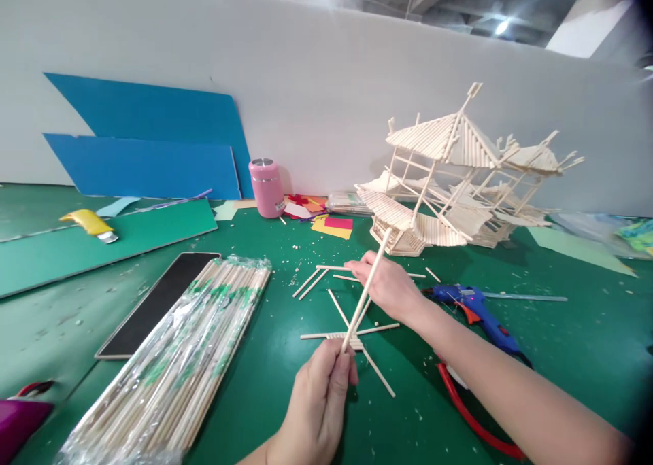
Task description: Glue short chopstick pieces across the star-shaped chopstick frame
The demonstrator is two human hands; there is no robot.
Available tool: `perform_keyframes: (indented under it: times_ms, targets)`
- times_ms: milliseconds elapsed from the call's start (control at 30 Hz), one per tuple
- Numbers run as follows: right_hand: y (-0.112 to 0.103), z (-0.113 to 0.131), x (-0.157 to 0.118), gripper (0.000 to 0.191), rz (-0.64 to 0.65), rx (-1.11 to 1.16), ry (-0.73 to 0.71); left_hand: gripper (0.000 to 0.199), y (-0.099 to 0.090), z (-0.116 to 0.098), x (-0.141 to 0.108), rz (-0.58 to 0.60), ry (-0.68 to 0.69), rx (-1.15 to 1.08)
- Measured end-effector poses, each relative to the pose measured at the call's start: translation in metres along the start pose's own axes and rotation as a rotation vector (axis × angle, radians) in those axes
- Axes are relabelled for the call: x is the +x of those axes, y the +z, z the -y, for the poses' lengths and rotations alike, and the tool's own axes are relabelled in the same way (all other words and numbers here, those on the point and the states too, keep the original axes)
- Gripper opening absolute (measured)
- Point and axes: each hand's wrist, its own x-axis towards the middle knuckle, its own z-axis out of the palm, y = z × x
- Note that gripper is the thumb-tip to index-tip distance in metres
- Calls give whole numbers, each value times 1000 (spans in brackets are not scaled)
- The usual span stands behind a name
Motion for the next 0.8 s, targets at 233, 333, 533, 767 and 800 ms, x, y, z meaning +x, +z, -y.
perform_keyframes:
  times_ms: [233, 333, 533, 767, 800]
  targets:
    - [35, -10, 19, 26, 99, -34, -41, 15, -3, -4, 1, 3, 107, 106]
    - [25, -9, 15, 28, 82, 0, -15, 13, -3, -4, 0, -6, 116, 118]
    - [-12, -10, -25, 31, -22, 141, 131, 16, -1, -4, 2, -53, 19, 61]
    - [-59, 6, -74, 26, -270, 549, 419, 22, -1, -2, 4, -55, -121, -13]
    - [-67, 16, -79, 31, -286, 701, 443, 22, -1, -2, 4, -50, -131, -20]
